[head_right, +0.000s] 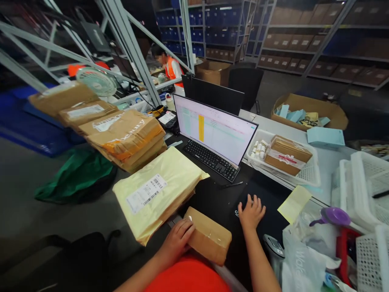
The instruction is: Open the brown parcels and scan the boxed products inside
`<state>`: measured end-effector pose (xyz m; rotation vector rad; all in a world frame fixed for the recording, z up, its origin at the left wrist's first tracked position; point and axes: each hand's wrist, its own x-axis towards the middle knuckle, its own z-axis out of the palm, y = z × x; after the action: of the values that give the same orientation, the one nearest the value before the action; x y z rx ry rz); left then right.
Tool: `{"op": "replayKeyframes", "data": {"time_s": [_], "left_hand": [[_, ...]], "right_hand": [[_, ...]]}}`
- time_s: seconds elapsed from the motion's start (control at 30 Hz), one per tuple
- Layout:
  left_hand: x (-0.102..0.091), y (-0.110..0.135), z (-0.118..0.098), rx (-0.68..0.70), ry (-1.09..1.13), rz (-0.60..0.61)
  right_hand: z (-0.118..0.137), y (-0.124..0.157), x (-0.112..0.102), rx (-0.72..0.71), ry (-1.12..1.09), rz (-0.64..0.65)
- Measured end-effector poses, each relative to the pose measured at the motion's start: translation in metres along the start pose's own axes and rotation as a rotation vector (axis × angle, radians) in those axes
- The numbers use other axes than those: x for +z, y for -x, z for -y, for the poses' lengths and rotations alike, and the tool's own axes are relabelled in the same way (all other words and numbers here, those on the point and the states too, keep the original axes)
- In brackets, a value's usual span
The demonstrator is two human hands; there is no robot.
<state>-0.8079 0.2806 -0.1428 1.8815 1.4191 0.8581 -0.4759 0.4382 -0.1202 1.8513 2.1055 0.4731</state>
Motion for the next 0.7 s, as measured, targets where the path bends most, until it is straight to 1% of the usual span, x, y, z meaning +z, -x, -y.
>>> {"op": "replayKeyframes", "data": {"time_s": [0.03, 0.1, 0.13, 0.2, 0.3, 0.37, 0.5, 0.6, 0.7], "left_hand": [[0.001, 0.0, 0.001, 0.006, 0.0, -0.014], [0.001, 0.001, 0.003, 0.008, 0.006, -0.041], [0.002, 0.0, 0.004, 0.005, 0.01, -0.048], [0.002, 0.0, 0.004, -0.004, 0.015, -0.045], [0.002, 0.0, 0.004, -0.008, 0.017, -0.042], [0.005, 0.0, 0.004, 0.005, 0.017, -0.075], [0.01, 0.001, 0.003, 0.012, 0.004, -0.112], [0.007, -0.001, 0.001, -0.005, 0.022, -0.116], [0.002, -0.005, 0.0, -0.005, 0.052, -0.1]], "right_hand": [[0.013, -0.011, 0.0, -0.074, -0.031, 0.028], [0.043, -0.037, 0.004, -0.226, -0.109, 0.142], [0.058, -0.051, 0.008, -0.258, -0.129, 0.195], [0.085, -0.076, 0.019, -0.264, -0.13, 0.257], [0.111, -0.097, 0.035, -0.245, -0.122, 0.258], [0.119, -0.103, 0.046, -0.249, -0.131, 0.248], [0.122, -0.107, 0.06, -0.29, -0.091, 0.244], [0.124, -0.106, 0.063, -0.286, -0.074, 0.242], [0.126, -0.102, 0.06, -0.266, -0.087, 0.203]]}}
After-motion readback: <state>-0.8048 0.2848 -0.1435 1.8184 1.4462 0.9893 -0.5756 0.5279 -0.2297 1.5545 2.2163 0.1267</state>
